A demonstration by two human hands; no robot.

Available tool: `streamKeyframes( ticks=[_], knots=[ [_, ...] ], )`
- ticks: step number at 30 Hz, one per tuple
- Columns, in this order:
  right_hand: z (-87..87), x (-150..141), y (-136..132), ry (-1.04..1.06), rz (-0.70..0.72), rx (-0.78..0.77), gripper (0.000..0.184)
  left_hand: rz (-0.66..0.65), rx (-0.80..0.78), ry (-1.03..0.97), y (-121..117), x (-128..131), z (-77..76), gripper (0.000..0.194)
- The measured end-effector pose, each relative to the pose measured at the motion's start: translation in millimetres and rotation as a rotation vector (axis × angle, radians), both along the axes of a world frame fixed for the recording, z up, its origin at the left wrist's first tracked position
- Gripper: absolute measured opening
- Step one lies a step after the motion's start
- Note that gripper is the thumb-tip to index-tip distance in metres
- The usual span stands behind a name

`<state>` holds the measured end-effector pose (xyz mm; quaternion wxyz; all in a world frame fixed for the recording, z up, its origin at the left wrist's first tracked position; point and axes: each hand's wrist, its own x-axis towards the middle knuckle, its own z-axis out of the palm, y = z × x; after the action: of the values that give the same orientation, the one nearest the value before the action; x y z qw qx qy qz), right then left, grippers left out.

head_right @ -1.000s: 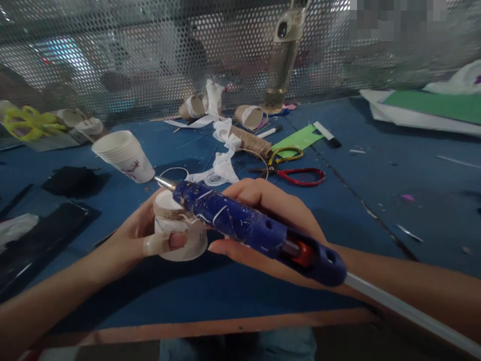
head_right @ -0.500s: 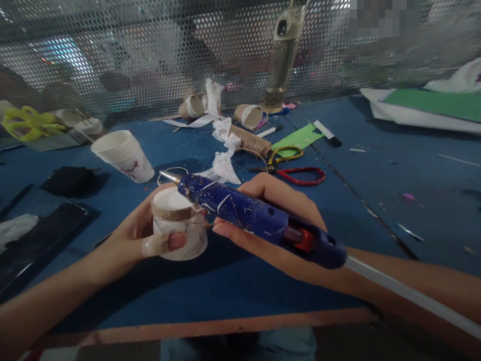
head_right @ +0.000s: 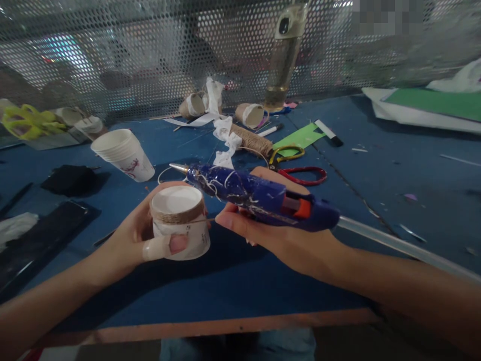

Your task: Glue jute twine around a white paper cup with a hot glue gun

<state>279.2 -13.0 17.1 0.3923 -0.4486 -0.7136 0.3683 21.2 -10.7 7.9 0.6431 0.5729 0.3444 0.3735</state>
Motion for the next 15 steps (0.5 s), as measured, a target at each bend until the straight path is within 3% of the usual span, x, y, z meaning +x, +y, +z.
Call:
streamKeyframes(
  ticks=[15],
  knots=[
    [1.0,-4.1,2.4,0.045,0.026,-0.082,0.026,-0.036,-0.007,-0.021,-0.1,1.4,0.0,0.064]
  ],
)
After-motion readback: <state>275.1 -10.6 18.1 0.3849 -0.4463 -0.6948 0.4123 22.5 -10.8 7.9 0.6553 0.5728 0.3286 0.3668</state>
